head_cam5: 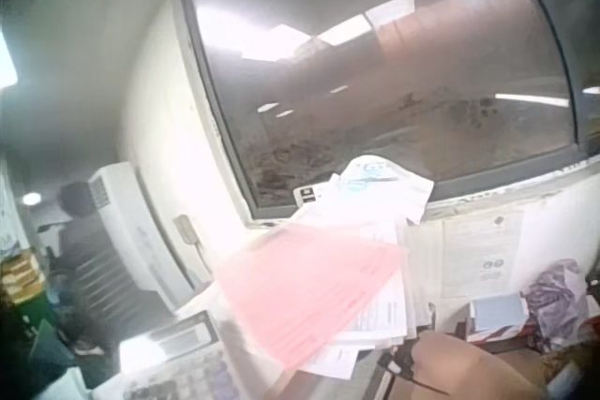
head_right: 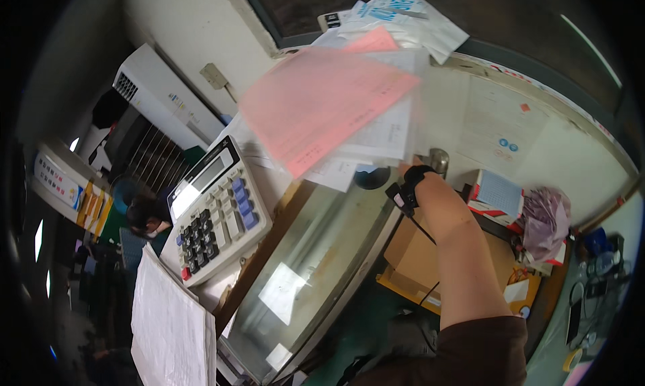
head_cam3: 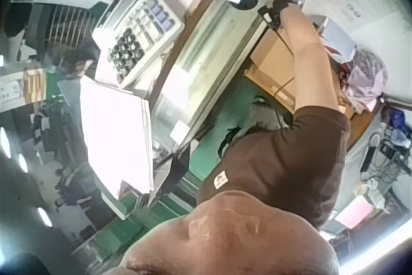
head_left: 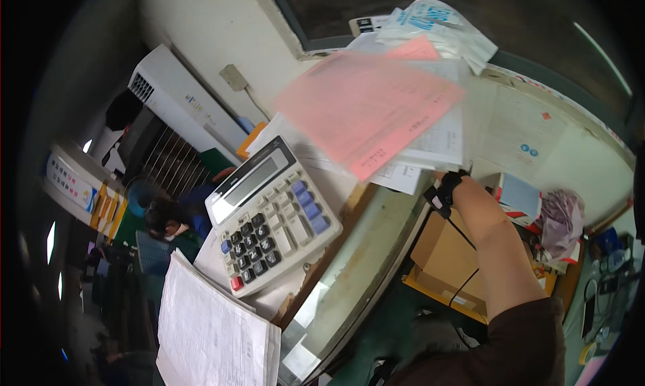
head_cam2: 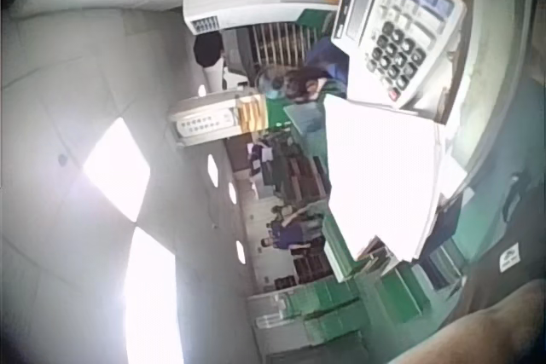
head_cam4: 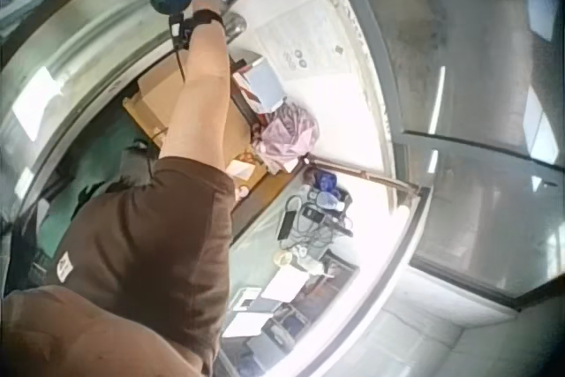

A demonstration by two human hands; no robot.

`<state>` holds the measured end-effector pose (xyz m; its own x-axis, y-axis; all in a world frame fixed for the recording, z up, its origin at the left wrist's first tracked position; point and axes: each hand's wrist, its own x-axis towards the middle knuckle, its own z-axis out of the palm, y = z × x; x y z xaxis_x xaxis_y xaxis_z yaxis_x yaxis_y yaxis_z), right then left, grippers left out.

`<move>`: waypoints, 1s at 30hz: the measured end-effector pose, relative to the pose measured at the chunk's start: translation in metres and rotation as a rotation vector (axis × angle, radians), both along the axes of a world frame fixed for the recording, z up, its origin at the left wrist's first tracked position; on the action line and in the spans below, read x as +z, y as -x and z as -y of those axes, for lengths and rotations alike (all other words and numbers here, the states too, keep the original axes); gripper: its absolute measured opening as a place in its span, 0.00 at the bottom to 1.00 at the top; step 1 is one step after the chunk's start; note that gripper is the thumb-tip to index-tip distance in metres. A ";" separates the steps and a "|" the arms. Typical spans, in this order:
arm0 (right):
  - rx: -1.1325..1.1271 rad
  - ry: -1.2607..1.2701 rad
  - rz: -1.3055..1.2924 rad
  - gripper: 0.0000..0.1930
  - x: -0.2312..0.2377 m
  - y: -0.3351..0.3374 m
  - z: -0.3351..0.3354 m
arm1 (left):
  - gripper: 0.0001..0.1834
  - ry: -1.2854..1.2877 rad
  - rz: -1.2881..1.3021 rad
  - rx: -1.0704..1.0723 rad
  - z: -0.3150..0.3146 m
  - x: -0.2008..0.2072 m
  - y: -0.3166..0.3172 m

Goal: Inspecting and organizing large blue circuit board panels in a fabrication facility.

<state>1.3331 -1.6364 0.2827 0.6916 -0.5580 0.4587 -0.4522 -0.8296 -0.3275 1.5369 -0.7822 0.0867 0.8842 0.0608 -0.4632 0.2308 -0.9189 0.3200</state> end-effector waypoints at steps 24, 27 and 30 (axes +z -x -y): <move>0.089 -0.726 0.237 0.12 0.027 0.000 0.039 | 0.15 -0.280 -0.159 0.167 0.049 0.006 0.314; 0.031 -0.808 0.244 0.13 0.032 -0.011 -0.001 | 0.15 -0.308 -0.199 0.139 0.053 -0.002 0.346; 0.210 -1.239 0.419 0.09 0.024 -0.029 -0.068 | 0.15 -0.343 -0.206 0.176 0.042 -0.004 0.382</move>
<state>1.3622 -1.5679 0.3068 0.7471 -0.6605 -0.0746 -0.0323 0.0761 -0.9966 1.1554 -0.8239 0.0830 0.7377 0.3835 -0.5557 0.4205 -0.9049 -0.0662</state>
